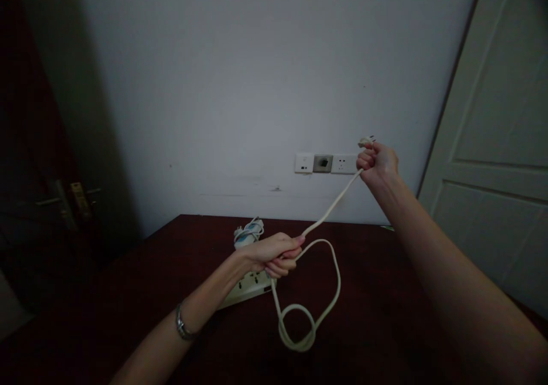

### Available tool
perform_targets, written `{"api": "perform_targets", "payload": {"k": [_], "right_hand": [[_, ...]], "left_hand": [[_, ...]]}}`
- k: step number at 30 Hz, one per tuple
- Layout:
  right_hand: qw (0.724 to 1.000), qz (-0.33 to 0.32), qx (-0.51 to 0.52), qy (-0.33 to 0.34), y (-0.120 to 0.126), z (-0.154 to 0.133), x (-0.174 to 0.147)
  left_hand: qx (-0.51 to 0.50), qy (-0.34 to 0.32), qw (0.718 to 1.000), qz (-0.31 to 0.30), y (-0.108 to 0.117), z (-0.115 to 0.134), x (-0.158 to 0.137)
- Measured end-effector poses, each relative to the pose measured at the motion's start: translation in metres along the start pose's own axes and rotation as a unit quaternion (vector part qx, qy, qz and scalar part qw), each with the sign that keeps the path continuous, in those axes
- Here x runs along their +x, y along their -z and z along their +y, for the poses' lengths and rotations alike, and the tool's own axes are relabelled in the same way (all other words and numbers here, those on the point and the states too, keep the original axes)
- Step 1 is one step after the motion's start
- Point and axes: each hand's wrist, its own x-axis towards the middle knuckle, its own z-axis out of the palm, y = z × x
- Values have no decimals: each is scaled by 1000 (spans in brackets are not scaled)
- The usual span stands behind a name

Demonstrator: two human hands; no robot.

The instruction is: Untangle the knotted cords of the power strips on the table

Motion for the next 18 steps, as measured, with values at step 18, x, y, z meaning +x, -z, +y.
{"api": "perform_targets", "payload": {"k": [18], "right_hand": [[991,-42,129,-6,-70,-39,-29]], "left_hand": [[117,-133,982,73,7,-65,35]]}}
